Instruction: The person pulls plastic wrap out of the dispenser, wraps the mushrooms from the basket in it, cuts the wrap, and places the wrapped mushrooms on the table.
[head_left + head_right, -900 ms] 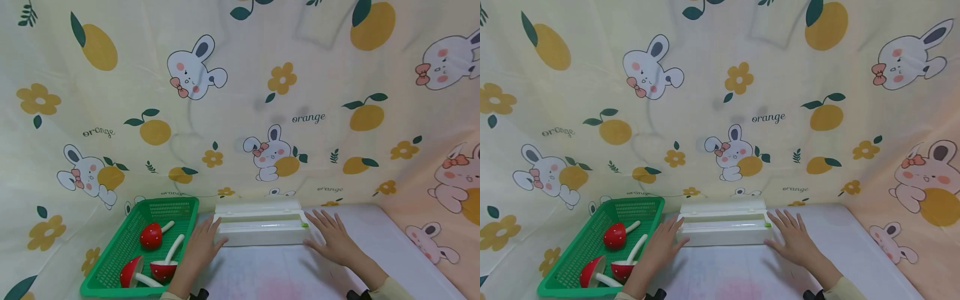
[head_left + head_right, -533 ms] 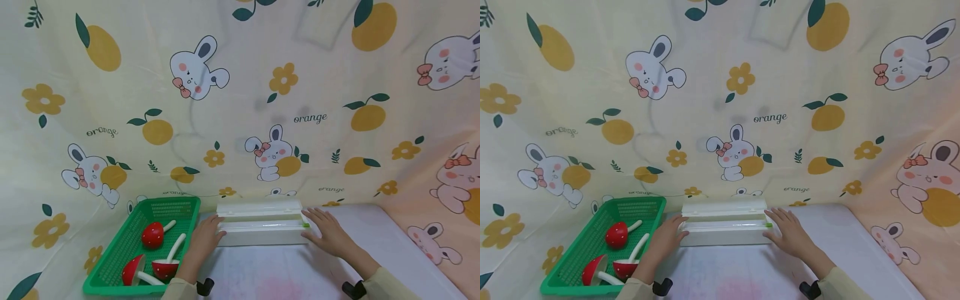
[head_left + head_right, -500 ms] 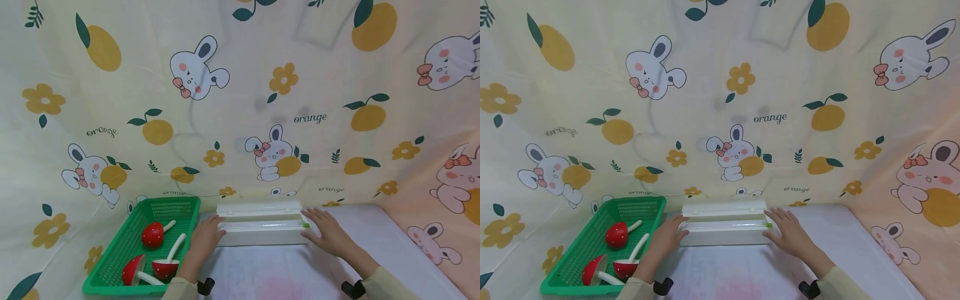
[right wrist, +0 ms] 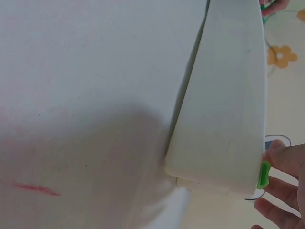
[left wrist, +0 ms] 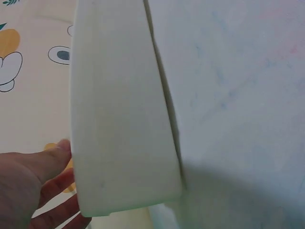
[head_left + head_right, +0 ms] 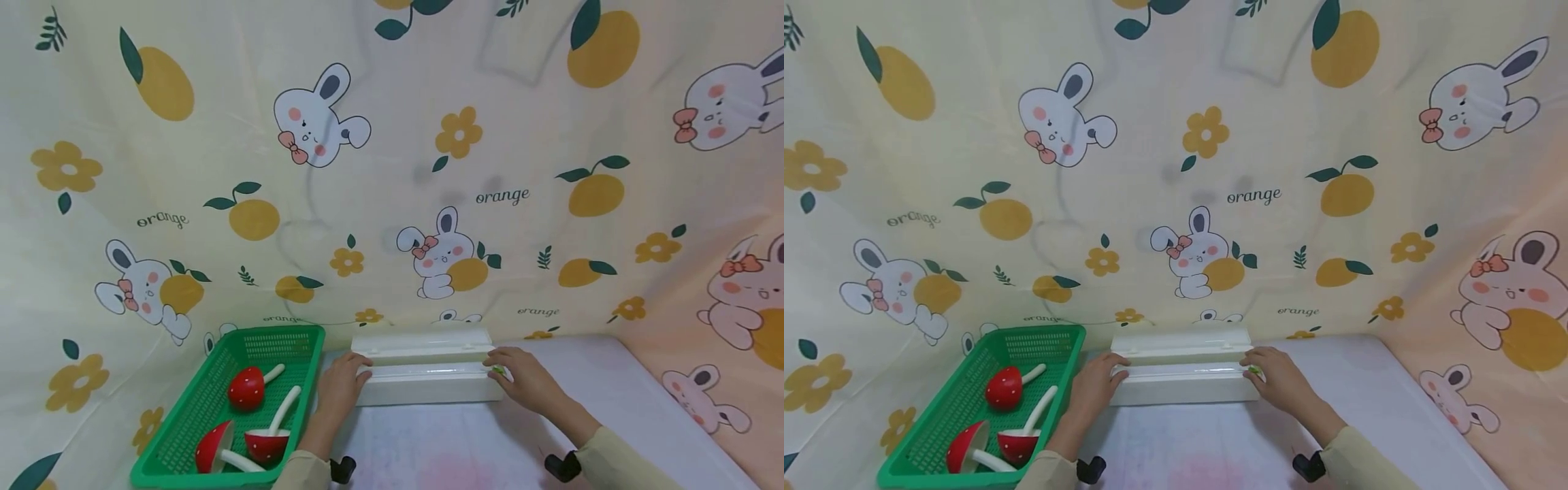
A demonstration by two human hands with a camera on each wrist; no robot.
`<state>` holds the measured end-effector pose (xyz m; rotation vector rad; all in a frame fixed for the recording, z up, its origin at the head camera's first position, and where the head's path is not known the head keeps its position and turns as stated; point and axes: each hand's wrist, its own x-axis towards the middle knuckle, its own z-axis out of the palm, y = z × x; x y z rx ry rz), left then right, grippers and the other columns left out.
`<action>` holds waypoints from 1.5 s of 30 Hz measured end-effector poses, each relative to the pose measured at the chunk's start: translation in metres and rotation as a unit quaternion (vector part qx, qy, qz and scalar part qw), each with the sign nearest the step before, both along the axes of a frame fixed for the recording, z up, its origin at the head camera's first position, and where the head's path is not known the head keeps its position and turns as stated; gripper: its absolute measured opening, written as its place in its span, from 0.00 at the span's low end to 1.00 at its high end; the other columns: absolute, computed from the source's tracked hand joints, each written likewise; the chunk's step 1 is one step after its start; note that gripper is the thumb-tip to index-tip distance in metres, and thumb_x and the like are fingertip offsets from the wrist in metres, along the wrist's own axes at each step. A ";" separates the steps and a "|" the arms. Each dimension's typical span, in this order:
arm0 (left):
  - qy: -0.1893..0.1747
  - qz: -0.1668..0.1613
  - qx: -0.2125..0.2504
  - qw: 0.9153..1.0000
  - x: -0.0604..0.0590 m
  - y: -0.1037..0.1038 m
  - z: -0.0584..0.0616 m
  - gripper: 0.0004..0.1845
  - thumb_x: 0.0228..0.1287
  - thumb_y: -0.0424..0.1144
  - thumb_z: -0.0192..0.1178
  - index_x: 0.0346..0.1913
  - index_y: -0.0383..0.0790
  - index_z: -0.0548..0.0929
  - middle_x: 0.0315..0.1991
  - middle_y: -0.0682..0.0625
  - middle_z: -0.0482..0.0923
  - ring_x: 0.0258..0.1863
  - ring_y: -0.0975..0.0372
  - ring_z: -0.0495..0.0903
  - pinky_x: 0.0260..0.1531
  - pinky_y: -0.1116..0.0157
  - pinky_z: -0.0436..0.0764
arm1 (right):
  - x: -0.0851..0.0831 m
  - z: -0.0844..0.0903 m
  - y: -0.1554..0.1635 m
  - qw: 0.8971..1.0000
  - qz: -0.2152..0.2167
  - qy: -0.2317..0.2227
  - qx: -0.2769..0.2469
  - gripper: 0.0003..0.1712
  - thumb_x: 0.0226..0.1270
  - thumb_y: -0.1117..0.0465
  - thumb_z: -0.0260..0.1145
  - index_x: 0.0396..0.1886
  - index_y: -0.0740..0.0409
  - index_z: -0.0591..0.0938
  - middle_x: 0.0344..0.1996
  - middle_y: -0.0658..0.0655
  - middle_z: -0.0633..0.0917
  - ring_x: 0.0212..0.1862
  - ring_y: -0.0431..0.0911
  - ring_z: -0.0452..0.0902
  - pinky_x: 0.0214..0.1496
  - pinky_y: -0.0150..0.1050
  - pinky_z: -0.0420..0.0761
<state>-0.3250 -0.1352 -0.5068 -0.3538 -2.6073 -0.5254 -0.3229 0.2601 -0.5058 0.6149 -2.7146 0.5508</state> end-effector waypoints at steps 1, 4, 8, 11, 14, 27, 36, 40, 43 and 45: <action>-0.003 0.004 0.000 1.000 0.000 0.001 0.000 0.08 0.68 0.41 0.75 0.47 0.49 0.92 0.49 0.52 0.89 0.50 0.51 0.87 0.46 0.50 0.87 | 0.000 0.000 0.000 1.000 0.002 0.002 0.001 0.14 0.71 0.62 0.76 0.54 0.53 0.90 0.59 0.61 0.88 0.65 0.63 0.81 0.67 0.66 0.78; 0.000 0.009 -0.004 1.000 -0.001 0.002 -0.002 0.06 0.67 0.41 0.76 0.45 0.50 0.93 0.47 0.52 0.89 0.48 0.52 0.87 0.45 0.52 0.87 | -0.001 -0.001 -0.002 1.000 -0.002 -0.003 0.005 0.10 0.71 0.62 0.76 0.50 0.51 0.91 0.57 0.60 0.88 0.63 0.62 0.82 0.66 0.65 0.79; 0.017 0.007 -0.007 1.000 -0.002 0.001 -0.002 0.04 0.66 0.40 0.76 0.42 0.50 0.94 0.45 0.54 0.89 0.45 0.53 0.87 0.42 0.53 0.87 | -0.003 -0.002 -0.004 1.000 -0.009 -0.019 0.009 0.08 0.71 0.62 0.76 0.48 0.49 0.92 0.57 0.59 0.88 0.63 0.62 0.81 0.66 0.65 0.79; 0.029 0.008 -0.013 0.999 -0.004 0.001 -0.004 0.03 0.66 0.40 0.77 0.40 0.51 0.94 0.42 0.55 0.89 0.43 0.54 0.87 0.40 0.54 0.87 | -0.004 -0.001 -0.005 0.999 -0.012 -0.029 0.008 0.07 0.72 0.61 0.76 0.46 0.49 0.92 0.57 0.59 0.88 0.63 0.62 0.81 0.66 0.65 0.78; 0.042 0.012 -0.027 0.999 -0.006 0.002 -0.005 0.02 0.66 0.40 0.77 0.39 0.50 0.93 0.39 0.55 0.89 0.41 0.54 0.86 0.38 0.55 0.87 | -0.004 0.000 -0.008 0.999 -0.008 -0.033 -0.002 0.06 0.72 0.61 0.75 0.45 0.49 0.92 0.56 0.59 0.89 0.62 0.63 0.82 0.65 0.66 0.79; 0.043 0.039 0.030 0.998 -0.016 0.009 -0.014 0.04 0.70 0.36 0.72 0.37 0.44 0.86 0.33 0.50 0.91 0.43 0.50 0.86 0.46 0.50 0.85 | -0.013 0.001 -0.011 0.993 -0.032 -0.067 -0.092 0.04 0.72 0.60 0.75 0.40 0.55 0.91 0.45 0.52 0.90 0.55 0.57 0.84 0.62 0.62 0.81; 0.027 0.021 0.061 0.998 -0.019 0.009 -0.017 0.07 0.68 0.40 0.74 0.41 0.46 0.85 0.37 0.53 0.90 0.45 0.51 0.83 0.48 0.49 0.82 | -0.016 0.002 -0.013 0.990 -0.052 -0.077 -0.106 0.06 0.72 0.57 0.76 0.40 0.54 0.89 0.48 0.54 0.89 0.58 0.59 0.84 0.61 0.63 0.81; -0.014 0.030 0.056 0.998 -0.022 0.010 -0.013 0.06 0.67 0.41 0.76 0.41 0.47 0.88 0.37 0.55 0.90 0.46 0.53 0.82 0.49 0.51 0.82 | -0.017 0.003 -0.013 0.990 -0.055 -0.064 -0.112 0.03 0.76 0.60 0.72 0.41 0.53 0.89 0.46 0.53 0.89 0.55 0.56 0.85 0.59 0.61 0.82; -0.036 0.044 0.058 0.997 -0.024 0.010 -0.010 0.04 0.67 0.41 0.76 0.39 0.49 0.90 0.36 0.56 0.89 0.44 0.55 0.82 0.47 0.53 0.82 | -0.019 0.004 -0.015 0.990 -0.059 -0.063 -0.114 0.04 0.77 0.63 0.69 0.41 0.52 0.89 0.45 0.52 0.89 0.53 0.55 0.84 0.58 0.60 0.83; -0.043 0.050 0.061 0.996 -0.025 0.010 -0.008 0.03 0.67 0.41 0.77 0.38 0.50 0.91 0.35 0.56 0.89 0.43 0.56 0.82 0.46 0.53 0.82 | -0.020 0.004 -0.015 0.989 -0.067 -0.067 -0.110 0.03 0.77 0.62 0.70 0.42 0.51 0.89 0.46 0.52 0.88 0.54 0.54 0.83 0.59 0.61 0.82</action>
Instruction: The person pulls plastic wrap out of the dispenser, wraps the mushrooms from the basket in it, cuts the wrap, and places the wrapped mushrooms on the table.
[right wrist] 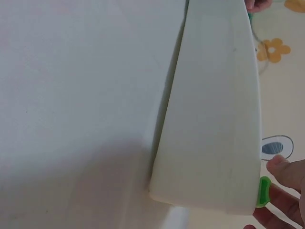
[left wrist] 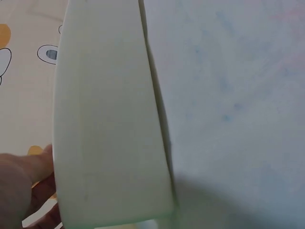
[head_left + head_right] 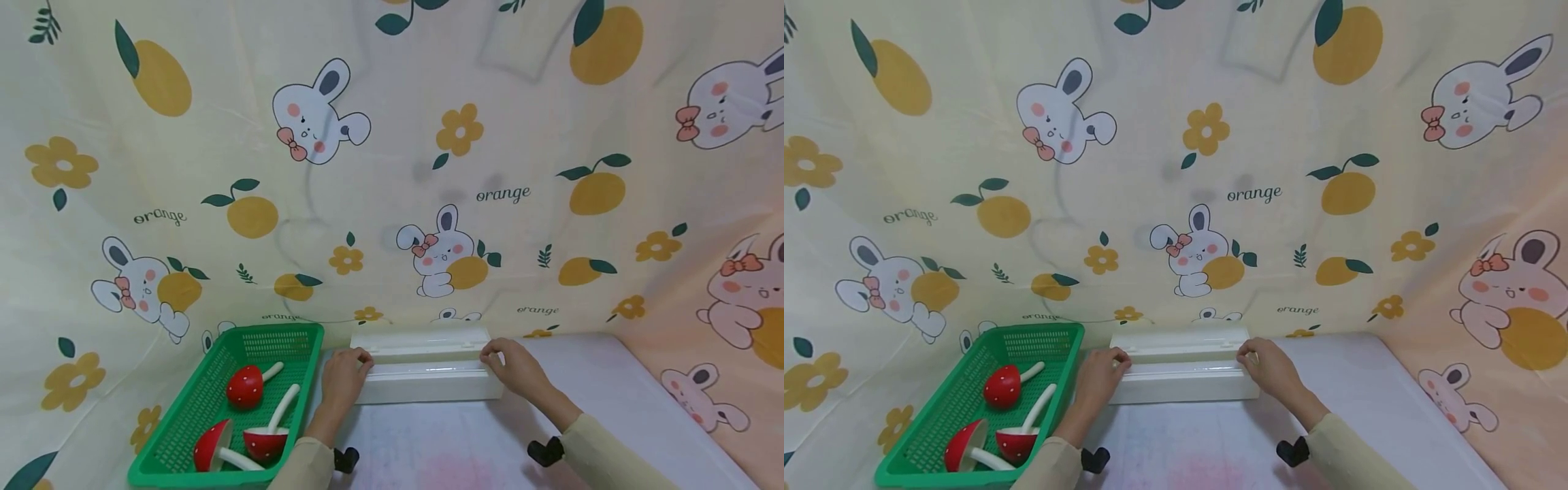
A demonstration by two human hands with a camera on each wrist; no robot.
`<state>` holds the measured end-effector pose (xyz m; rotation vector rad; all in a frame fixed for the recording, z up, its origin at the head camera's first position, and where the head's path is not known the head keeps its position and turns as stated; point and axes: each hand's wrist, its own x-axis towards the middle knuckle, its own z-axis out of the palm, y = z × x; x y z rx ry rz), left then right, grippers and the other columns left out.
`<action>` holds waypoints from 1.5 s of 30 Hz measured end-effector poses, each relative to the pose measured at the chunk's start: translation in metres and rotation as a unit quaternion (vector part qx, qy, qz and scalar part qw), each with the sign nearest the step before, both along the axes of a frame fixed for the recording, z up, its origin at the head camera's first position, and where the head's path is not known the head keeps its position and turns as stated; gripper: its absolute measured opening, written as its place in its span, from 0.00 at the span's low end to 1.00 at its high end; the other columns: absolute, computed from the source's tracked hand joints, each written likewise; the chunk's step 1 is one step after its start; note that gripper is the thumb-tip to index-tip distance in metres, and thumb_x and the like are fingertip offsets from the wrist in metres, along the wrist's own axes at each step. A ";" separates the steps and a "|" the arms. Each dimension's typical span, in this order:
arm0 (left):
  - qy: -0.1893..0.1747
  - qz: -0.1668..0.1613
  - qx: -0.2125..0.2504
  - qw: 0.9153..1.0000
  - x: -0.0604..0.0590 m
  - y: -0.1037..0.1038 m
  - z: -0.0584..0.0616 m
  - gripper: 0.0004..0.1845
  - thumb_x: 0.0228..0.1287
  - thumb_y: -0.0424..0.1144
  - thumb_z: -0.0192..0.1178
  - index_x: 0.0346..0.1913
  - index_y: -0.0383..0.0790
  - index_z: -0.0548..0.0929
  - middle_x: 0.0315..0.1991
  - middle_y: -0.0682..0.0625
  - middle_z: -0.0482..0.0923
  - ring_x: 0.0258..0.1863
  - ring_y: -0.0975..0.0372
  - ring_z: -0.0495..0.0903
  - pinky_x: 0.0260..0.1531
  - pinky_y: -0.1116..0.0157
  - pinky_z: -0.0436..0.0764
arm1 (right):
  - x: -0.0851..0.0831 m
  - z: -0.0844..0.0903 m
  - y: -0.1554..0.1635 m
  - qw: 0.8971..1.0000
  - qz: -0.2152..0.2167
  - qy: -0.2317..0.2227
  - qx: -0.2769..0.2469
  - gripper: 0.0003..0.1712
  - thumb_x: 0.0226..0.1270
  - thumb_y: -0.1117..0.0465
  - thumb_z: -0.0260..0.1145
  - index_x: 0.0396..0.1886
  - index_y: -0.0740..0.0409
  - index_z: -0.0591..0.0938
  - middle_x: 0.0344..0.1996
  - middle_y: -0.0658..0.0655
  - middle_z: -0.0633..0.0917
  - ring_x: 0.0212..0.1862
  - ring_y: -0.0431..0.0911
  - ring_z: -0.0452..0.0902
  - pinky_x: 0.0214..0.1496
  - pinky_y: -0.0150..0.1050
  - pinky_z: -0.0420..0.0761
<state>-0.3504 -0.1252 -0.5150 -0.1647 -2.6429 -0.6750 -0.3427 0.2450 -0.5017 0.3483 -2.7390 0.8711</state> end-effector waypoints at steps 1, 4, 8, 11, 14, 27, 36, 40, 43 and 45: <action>-0.002 0.002 0.001 1.000 0.000 0.000 0.001 0.03 0.67 0.41 0.77 0.38 0.50 0.92 0.34 0.57 0.89 0.43 0.56 0.83 0.46 0.53 0.82 | 0.000 0.000 0.000 1.000 -0.003 -0.004 0.003 0.02 0.77 0.61 0.70 0.43 0.51 0.89 0.46 0.52 0.88 0.54 0.55 0.83 0.59 0.61 0.82; 0.000 0.008 0.002 1.000 -0.002 -0.001 0.003 0.03 0.66 0.42 0.77 0.37 0.51 0.92 0.33 0.57 0.88 0.41 0.57 0.82 0.44 0.55 0.81 | -0.001 0.003 -0.001 1.000 -0.014 -0.015 0.007 0.03 0.74 0.60 0.74 0.44 0.50 0.89 0.47 0.53 0.88 0.53 0.54 0.81 0.57 0.59 0.83; 0.008 0.017 0.009 1.000 -0.003 -0.002 0.007 0.03 0.65 0.43 0.77 0.37 0.51 0.93 0.33 0.58 0.89 0.38 0.59 0.84 0.40 0.58 0.82 | -0.001 0.009 0.000 1.000 -0.015 -0.018 0.007 0.06 0.72 0.61 0.76 0.46 0.51 0.89 0.45 0.53 0.87 0.49 0.52 0.79 0.50 0.51 0.84; 0.011 0.020 0.027 0.999 -0.003 -0.002 0.011 0.03 0.66 0.43 0.77 0.37 0.51 0.93 0.31 0.58 0.89 0.35 0.60 0.84 0.37 0.59 0.81 | -0.001 0.013 0.000 1.000 -0.014 -0.016 0.007 0.06 0.72 0.60 0.76 0.46 0.51 0.89 0.44 0.52 0.86 0.48 0.51 0.79 0.47 0.47 0.83; 0.009 0.026 0.046 0.999 -0.002 0.000 0.017 0.03 0.67 0.43 0.76 0.37 0.50 0.93 0.31 0.57 0.88 0.34 0.60 0.84 0.34 0.60 0.79 | -0.001 0.018 0.001 1.000 -0.014 -0.012 0.004 0.06 0.73 0.59 0.76 0.46 0.52 0.90 0.43 0.52 0.86 0.46 0.51 0.79 0.44 0.44 0.81; -0.029 0.024 0.071 0.997 -0.004 -0.001 0.038 0.04 0.71 0.46 0.73 0.38 0.52 0.91 0.34 0.57 0.88 0.34 0.61 0.81 0.35 0.61 0.76 | -0.003 0.036 0.005 1.000 -0.014 0.005 -0.002 0.05 0.73 0.59 0.75 0.45 0.52 0.90 0.43 0.53 0.87 0.44 0.50 0.79 0.42 0.43 0.82; -0.037 -0.016 0.085 0.996 -0.005 -0.009 0.056 0.03 0.71 0.45 0.73 0.40 0.51 0.92 0.36 0.56 0.89 0.33 0.62 0.81 0.34 0.61 0.78 | -0.003 0.050 0.006 1.000 0.000 0.031 -0.006 0.06 0.74 0.60 0.74 0.47 0.53 0.90 0.43 0.54 0.88 0.43 0.50 0.79 0.41 0.41 0.82; -0.038 -0.030 0.090 0.995 -0.003 -0.013 0.061 0.03 0.72 0.45 0.72 0.40 0.52 0.92 0.36 0.57 0.88 0.33 0.63 0.81 0.32 0.61 0.79 | -0.002 0.055 0.006 0.999 0.000 0.041 -0.008 0.06 0.74 0.59 0.74 0.47 0.53 0.90 0.43 0.54 0.88 0.43 0.50 0.80 0.39 0.39 0.81; -0.033 -0.036 0.094 0.994 -0.002 -0.014 0.063 0.03 0.73 0.45 0.71 0.41 0.53 0.92 0.36 0.58 0.88 0.33 0.62 0.82 0.31 0.61 0.80 | 0.000 0.060 0.004 0.999 0.002 0.049 -0.011 0.06 0.74 0.59 0.74 0.46 0.54 0.90 0.43 0.54 0.88 0.43 0.50 0.80 0.39 0.39 0.81; -0.029 -0.039 0.098 0.994 -0.001 -0.014 0.065 0.03 0.73 0.45 0.71 0.41 0.53 0.92 0.36 0.58 0.88 0.33 0.62 0.82 0.30 0.61 0.79 | 0.002 0.063 0.004 0.998 0.000 0.054 -0.011 0.06 0.74 0.60 0.74 0.46 0.54 0.90 0.42 0.54 0.88 0.42 0.50 0.79 0.38 0.40 0.81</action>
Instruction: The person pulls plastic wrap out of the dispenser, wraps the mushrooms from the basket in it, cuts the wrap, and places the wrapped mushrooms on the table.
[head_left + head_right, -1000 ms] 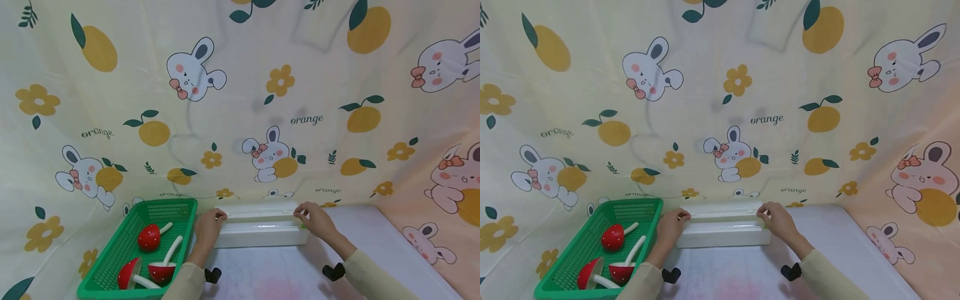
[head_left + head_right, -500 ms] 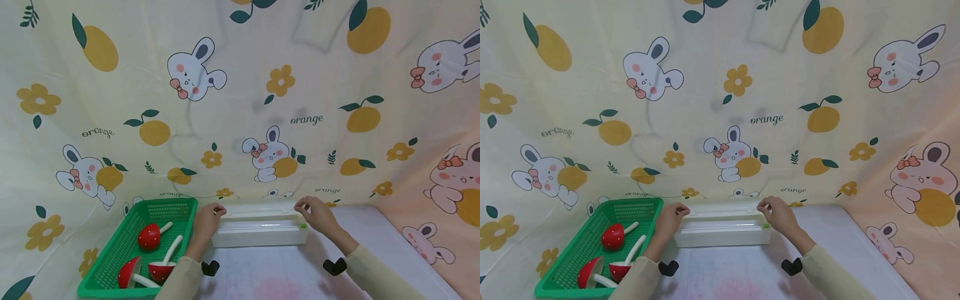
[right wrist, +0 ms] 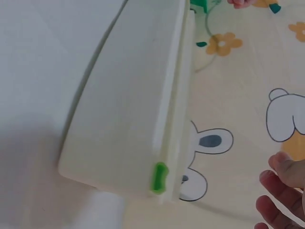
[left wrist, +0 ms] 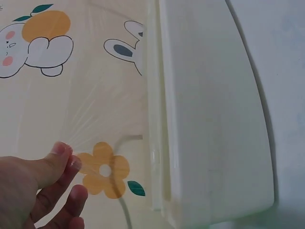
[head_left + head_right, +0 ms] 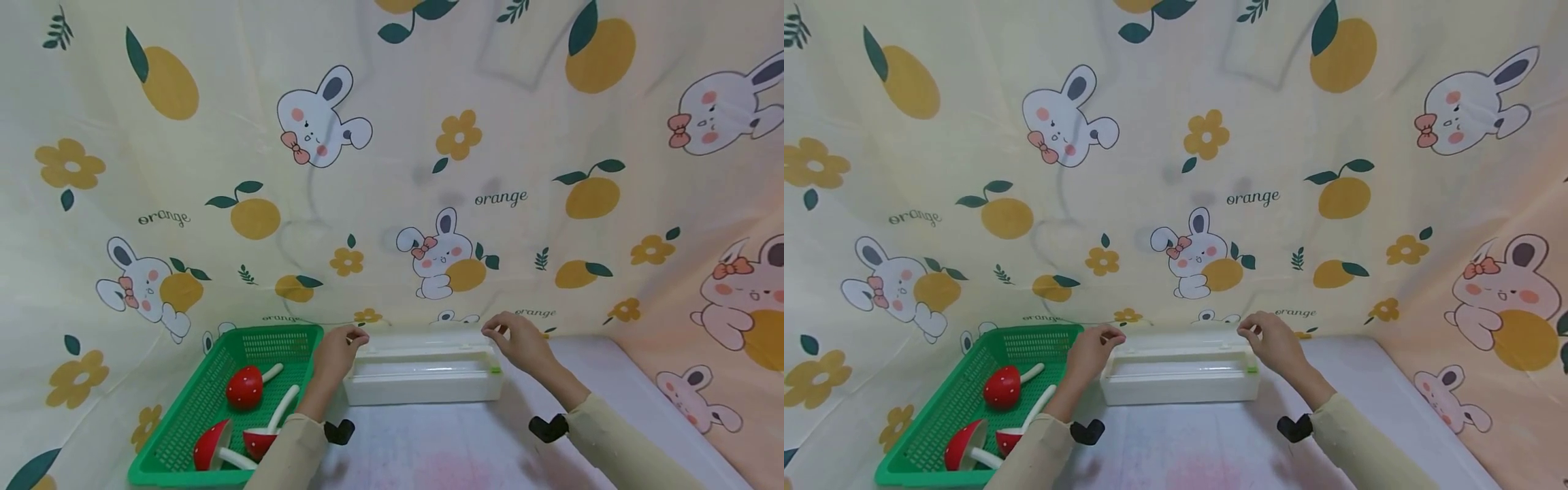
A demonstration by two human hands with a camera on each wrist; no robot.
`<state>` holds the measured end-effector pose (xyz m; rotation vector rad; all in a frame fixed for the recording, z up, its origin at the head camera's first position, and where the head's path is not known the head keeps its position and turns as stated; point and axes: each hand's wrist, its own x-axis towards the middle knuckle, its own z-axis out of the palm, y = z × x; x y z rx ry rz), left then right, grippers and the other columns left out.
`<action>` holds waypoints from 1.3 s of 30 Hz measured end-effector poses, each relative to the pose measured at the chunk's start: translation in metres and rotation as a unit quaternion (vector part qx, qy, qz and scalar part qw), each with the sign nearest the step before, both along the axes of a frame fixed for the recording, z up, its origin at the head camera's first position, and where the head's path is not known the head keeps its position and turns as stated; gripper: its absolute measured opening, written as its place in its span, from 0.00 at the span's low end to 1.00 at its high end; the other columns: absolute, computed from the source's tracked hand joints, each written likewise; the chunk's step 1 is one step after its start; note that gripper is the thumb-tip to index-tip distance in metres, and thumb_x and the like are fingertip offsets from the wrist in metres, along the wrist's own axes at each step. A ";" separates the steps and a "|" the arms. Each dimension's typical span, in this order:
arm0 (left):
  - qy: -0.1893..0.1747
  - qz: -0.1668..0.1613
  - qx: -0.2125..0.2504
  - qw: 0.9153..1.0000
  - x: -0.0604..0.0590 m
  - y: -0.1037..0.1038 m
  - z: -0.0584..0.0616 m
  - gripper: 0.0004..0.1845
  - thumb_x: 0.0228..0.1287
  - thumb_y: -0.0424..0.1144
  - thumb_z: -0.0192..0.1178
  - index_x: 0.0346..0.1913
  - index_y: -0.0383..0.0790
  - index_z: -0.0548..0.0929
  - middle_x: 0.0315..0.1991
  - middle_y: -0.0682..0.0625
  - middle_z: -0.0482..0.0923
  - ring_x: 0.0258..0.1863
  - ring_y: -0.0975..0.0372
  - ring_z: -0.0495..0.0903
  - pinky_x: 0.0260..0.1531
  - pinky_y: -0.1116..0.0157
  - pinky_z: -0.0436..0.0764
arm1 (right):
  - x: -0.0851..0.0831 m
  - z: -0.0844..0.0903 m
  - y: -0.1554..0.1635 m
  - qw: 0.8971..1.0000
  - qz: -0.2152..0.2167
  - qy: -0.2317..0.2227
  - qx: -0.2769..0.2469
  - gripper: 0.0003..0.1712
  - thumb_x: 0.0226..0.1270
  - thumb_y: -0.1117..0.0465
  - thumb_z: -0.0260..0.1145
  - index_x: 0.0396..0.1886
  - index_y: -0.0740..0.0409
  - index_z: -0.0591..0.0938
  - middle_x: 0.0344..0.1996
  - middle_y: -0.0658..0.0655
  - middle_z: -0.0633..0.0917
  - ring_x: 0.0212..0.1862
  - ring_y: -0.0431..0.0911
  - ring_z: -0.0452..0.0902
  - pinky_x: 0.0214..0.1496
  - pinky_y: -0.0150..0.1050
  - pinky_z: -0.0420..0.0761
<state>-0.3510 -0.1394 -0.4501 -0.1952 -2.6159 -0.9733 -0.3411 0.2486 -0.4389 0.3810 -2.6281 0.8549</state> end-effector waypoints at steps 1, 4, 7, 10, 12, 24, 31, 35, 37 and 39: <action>0.002 0.000 0.002 1.000 0.000 0.000 0.001 0.03 0.73 0.45 0.71 0.41 0.53 0.92 0.36 0.57 0.88 0.33 0.62 0.83 0.30 0.61 0.79 | 0.001 0.001 0.000 1.000 -0.001 0.002 0.000 0.06 0.74 0.60 0.74 0.46 0.55 0.90 0.41 0.54 0.88 0.41 0.50 0.79 0.38 0.40 0.81; 0.009 0.000 0.008 1.000 0.001 0.001 0.003 0.04 0.73 0.47 0.71 0.42 0.53 0.92 0.37 0.57 0.88 0.34 0.62 0.83 0.29 0.61 0.79 | 0.002 0.005 0.000 1.000 -0.007 0.003 0.001 0.05 0.75 0.60 0.74 0.46 0.55 0.90 0.40 0.53 0.88 0.40 0.49 0.78 0.37 0.39 0.80; 0.016 0.002 0.014 1.000 0.001 0.001 0.008 0.05 0.73 0.48 0.70 0.43 0.53 0.92 0.37 0.57 0.89 0.34 0.62 0.83 0.30 0.60 0.79 | 0.003 0.010 0.001 1.000 -0.006 0.011 -0.001 0.05 0.75 0.61 0.73 0.46 0.56 0.91 0.40 0.53 0.88 0.39 0.49 0.78 0.37 0.40 0.81; 0.019 0.005 0.023 1.000 0.002 0.001 0.013 0.07 0.73 0.49 0.70 0.43 0.52 0.92 0.38 0.58 0.90 0.36 0.61 0.84 0.32 0.60 0.80 | 0.004 0.016 0.001 1.000 -0.001 0.022 -0.003 0.05 0.75 0.61 0.73 0.45 0.56 0.91 0.40 0.54 0.88 0.39 0.49 0.78 0.38 0.40 0.81; 0.021 0.006 0.027 0.999 0.002 0.001 0.017 0.07 0.73 0.49 0.70 0.43 0.52 0.92 0.39 0.58 0.90 0.37 0.61 0.85 0.33 0.60 0.81 | 0.005 0.019 0.001 1.000 0.001 0.031 -0.002 0.05 0.75 0.61 0.74 0.45 0.56 0.91 0.39 0.54 0.88 0.39 0.49 0.78 0.39 0.40 0.81; 0.037 0.005 0.054 0.998 0.004 0.002 0.036 0.07 0.74 0.47 0.70 0.44 0.49 0.92 0.37 0.55 0.90 0.37 0.60 0.85 0.33 0.60 0.82 | 0.005 0.039 0.002 0.997 0.015 0.070 -0.006 0.04 0.74 0.63 0.74 0.45 0.57 0.90 0.42 0.55 0.90 0.41 0.49 0.79 0.40 0.38 0.82; 0.042 0.000 0.065 0.997 0.004 0.003 0.045 0.05 0.75 0.45 0.70 0.45 0.48 0.91 0.39 0.52 0.90 0.36 0.59 0.85 0.32 0.60 0.82 | 0.007 0.049 0.003 0.996 0.015 0.085 -0.007 0.05 0.74 0.65 0.74 0.46 0.58 0.90 0.41 0.56 0.90 0.41 0.50 0.79 0.39 0.37 0.81; 0.055 -0.001 0.061 0.997 0.004 0.001 0.050 0.07 0.74 0.47 0.70 0.44 0.49 0.91 0.41 0.53 0.89 0.38 0.58 0.85 0.34 0.59 0.83 | 0.008 0.056 0.004 0.996 0.017 0.090 -0.009 0.05 0.74 0.65 0.74 0.46 0.59 0.90 0.40 0.56 0.89 0.39 0.50 0.78 0.38 0.37 0.81; 0.058 -0.006 0.062 0.996 0.004 0.001 0.053 0.07 0.75 0.47 0.69 0.45 0.49 0.91 0.41 0.53 0.89 0.39 0.58 0.85 0.36 0.58 0.84 | 0.008 0.059 0.004 0.995 0.017 0.094 -0.008 0.05 0.74 0.64 0.73 0.46 0.58 0.90 0.40 0.56 0.89 0.39 0.49 0.78 0.38 0.37 0.80; 0.059 -0.011 0.065 0.996 0.004 0.000 0.056 0.07 0.76 0.47 0.68 0.45 0.49 0.91 0.41 0.53 0.89 0.40 0.57 0.85 0.37 0.57 0.84 | 0.007 0.062 0.005 0.995 0.017 0.100 -0.006 0.05 0.74 0.64 0.74 0.46 0.58 0.90 0.40 0.55 0.90 0.39 0.49 0.78 0.39 0.38 0.81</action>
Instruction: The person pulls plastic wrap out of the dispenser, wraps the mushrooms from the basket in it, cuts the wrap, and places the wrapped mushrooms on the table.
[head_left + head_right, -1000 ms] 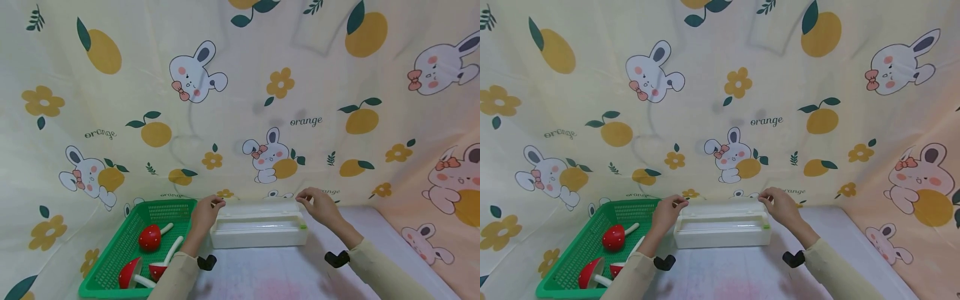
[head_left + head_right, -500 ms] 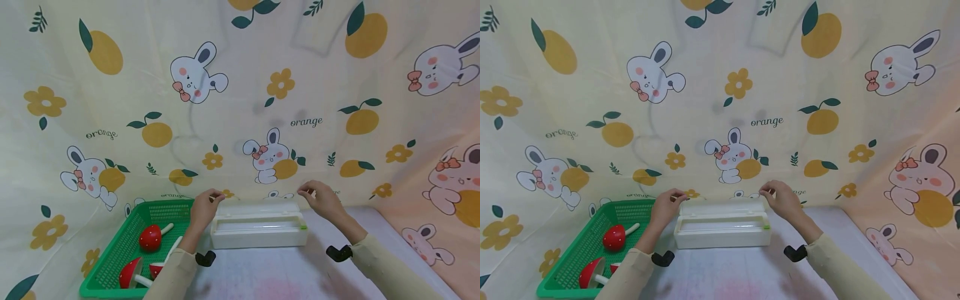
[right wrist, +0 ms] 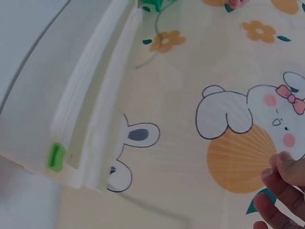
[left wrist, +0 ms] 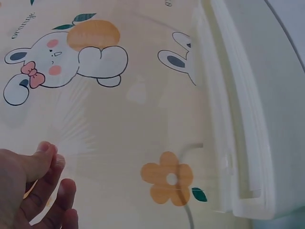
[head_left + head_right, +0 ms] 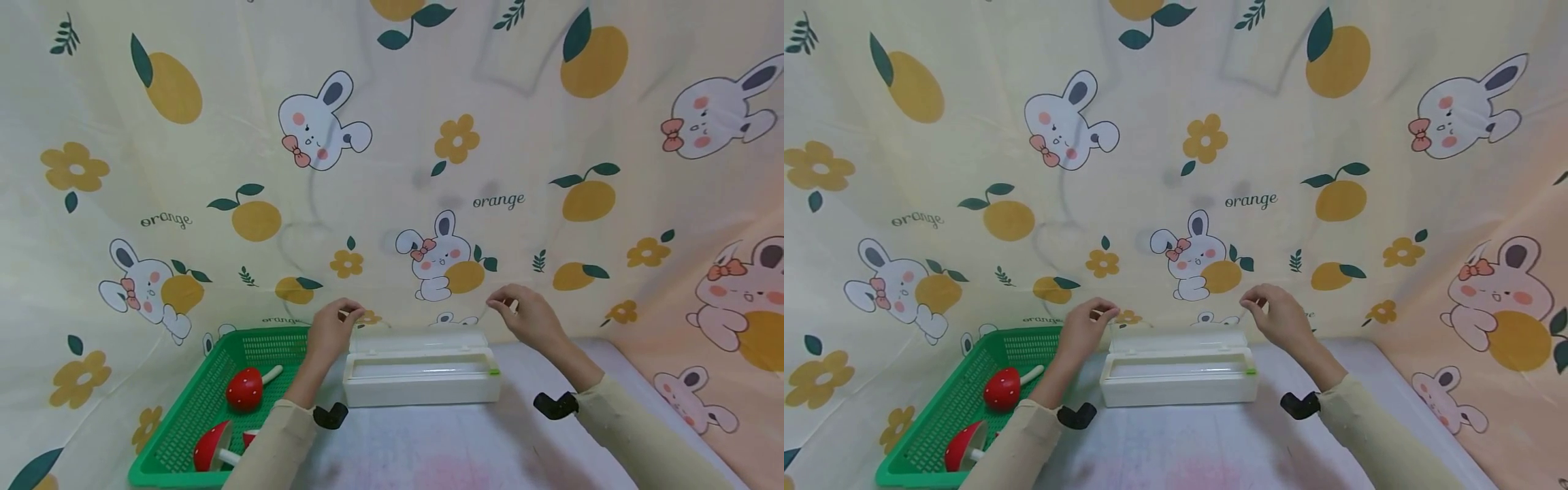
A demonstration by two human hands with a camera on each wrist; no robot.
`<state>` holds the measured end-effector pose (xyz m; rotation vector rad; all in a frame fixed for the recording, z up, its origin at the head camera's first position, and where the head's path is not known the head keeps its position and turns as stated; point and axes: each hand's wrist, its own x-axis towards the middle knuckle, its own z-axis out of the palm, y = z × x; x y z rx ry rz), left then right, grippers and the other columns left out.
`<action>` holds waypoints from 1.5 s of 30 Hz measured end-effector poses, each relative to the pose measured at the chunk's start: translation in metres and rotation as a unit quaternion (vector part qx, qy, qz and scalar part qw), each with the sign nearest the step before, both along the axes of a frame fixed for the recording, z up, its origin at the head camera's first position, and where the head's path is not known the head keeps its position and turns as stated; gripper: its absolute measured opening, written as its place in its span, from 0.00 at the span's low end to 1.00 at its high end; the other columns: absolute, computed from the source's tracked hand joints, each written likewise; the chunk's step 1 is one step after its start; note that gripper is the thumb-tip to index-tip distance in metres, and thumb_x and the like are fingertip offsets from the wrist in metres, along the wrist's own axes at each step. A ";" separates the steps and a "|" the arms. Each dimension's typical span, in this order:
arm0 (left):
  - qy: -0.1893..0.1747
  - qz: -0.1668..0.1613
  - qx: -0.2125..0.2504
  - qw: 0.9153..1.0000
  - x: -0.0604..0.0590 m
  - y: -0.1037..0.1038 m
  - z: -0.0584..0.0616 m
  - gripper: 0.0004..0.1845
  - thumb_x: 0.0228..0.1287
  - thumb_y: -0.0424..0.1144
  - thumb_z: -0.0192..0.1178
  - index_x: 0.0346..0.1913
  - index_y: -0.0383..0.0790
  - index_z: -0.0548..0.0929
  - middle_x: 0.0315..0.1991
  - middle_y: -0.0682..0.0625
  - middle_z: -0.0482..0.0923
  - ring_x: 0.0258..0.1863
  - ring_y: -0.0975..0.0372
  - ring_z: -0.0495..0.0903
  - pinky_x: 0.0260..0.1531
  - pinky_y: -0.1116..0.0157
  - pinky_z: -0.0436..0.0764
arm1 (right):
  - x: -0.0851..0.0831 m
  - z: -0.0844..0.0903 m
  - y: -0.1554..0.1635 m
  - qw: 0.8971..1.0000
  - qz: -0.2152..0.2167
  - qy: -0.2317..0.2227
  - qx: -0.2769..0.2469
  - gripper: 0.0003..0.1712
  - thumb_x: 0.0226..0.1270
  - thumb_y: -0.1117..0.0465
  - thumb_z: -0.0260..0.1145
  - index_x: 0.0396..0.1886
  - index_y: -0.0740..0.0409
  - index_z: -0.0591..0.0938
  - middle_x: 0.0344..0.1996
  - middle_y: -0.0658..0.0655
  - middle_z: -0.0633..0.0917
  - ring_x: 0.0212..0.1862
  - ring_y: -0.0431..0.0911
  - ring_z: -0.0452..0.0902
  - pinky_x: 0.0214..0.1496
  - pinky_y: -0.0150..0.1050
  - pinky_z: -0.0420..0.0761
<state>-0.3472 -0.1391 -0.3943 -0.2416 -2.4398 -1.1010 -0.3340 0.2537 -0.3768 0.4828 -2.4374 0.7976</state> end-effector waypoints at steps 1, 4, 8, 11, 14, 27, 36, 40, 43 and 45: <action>-0.001 0.000 0.002 1.000 0.000 0.000 0.002 0.07 0.76 0.47 0.68 0.45 0.49 0.91 0.41 0.53 0.89 0.40 0.57 0.85 0.38 0.57 0.84 | 0.000 0.001 0.000 1.000 -0.001 0.003 0.001 0.05 0.74 0.64 0.74 0.46 0.58 0.90 0.39 0.55 0.89 0.39 0.49 0.78 0.39 0.38 0.81; 0.001 0.005 0.002 1.000 -0.001 0.000 0.006 0.07 0.76 0.47 0.68 0.46 0.48 0.91 0.42 0.53 0.90 0.41 0.56 0.85 0.41 0.56 0.85 | -0.001 0.007 -0.001 1.000 -0.002 0.011 0.004 0.05 0.74 0.65 0.74 0.46 0.58 0.90 0.40 0.55 0.90 0.39 0.49 0.78 0.41 0.39 0.81; 0.010 0.008 -0.002 1.000 -0.001 0.000 0.013 0.08 0.76 0.46 0.69 0.46 0.47 0.91 0.43 0.52 0.90 0.42 0.56 0.85 0.42 0.54 0.85 | 0.000 0.013 -0.001 1.000 -0.006 0.017 0.005 0.05 0.74 0.65 0.74 0.46 0.59 0.90 0.39 0.56 0.90 0.39 0.50 0.79 0.43 0.43 0.81; 0.019 0.003 -0.003 1.000 -0.001 -0.001 0.019 0.08 0.75 0.46 0.69 0.46 0.47 0.91 0.43 0.52 0.90 0.42 0.55 0.85 0.42 0.54 0.85 | 0.000 0.017 0.000 1.000 -0.005 0.021 0.003 0.05 0.75 0.65 0.73 0.47 0.58 0.90 0.39 0.56 0.90 0.39 0.50 0.78 0.44 0.45 0.81; 0.031 -0.001 -0.005 0.999 0.001 -0.001 0.024 0.08 0.75 0.46 0.70 0.46 0.46 0.91 0.43 0.51 0.91 0.42 0.55 0.86 0.41 0.53 0.85 | 0.000 0.022 0.000 1.000 -0.004 0.026 0.004 0.05 0.75 0.66 0.72 0.47 0.59 0.90 0.39 0.56 0.90 0.39 0.50 0.78 0.45 0.47 0.81; 0.047 0.000 0.013 0.999 0.003 0.004 0.041 0.10 0.76 0.47 0.68 0.48 0.45 0.91 0.47 0.50 0.89 0.44 0.54 0.85 0.43 0.54 0.84 | 0.005 0.042 0.002 0.998 -0.002 0.056 0.000 0.06 0.76 0.65 0.72 0.47 0.61 0.89 0.41 0.59 0.90 0.41 0.52 0.80 0.46 0.50 0.81; 0.087 -0.002 0.024 0.996 0.003 0.006 0.053 0.10 0.76 0.46 0.68 0.48 0.44 0.91 0.46 0.49 0.90 0.42 0.54 0.85 0.40 0.54 0.83 | 0.007 0.052 0.001 0.997 0.000 0.070 -0.012 0.06 0.76 0.65 0.71 0.48 0.61 0.89 0.42 0.58 0.90 0.42 0.51 0.79 0.46 0.43 0.78; 0.108 0.002 0.026 0.994 0.003 0.007 0.058 0.10 0.75 0.45 0.70 0.48 0.43 0.91 0.48 0.48 0.90 0.41 0.53 0.85 0.40 0.55 0.83 | 0.007 0.056 0.001 0.996 0.003 0.087 -0.014 0.06 0.76 0.66 0.71 0.49 0.62 0.88 0.42 0.59 0.90 0.41 0.51 0.79 0.45 0.38 0.76; 0.122 0.000 0.032 0.992 0.003 0.008 0.061 0.09 0.74 0.44 0.70 0.48 0.42 0.91 0.48 0.48 0.90 0.40 0.53 0.85 0.41 0.55 0.84 | 0.007 0.058 0.002 0.995 0.004 0.096 -0.019 0.07 0.75 0.68 0.71 0.49 0.62 0.88 0.42 0.60 0.90 0.41 0.51 0.79 0.44 0.35 0.75; 0.130 -0.003 0.038 0.991 0.003 0.009 0.063 0.09 0.74 0.43 0.70 0.48 0.42 0.91 0.47 0.48 0.90 0.40 0.53 0.85 0.42 0.55 0.84 | 0.007 0.059 0.002 0.995 0.006 0.101 -0.023 0.07 0.75 0.68 0.71 0.49 0.62 0.88 0.41 0.59 0.90 0.40 0.50 0.79 0.44 0.33 0.74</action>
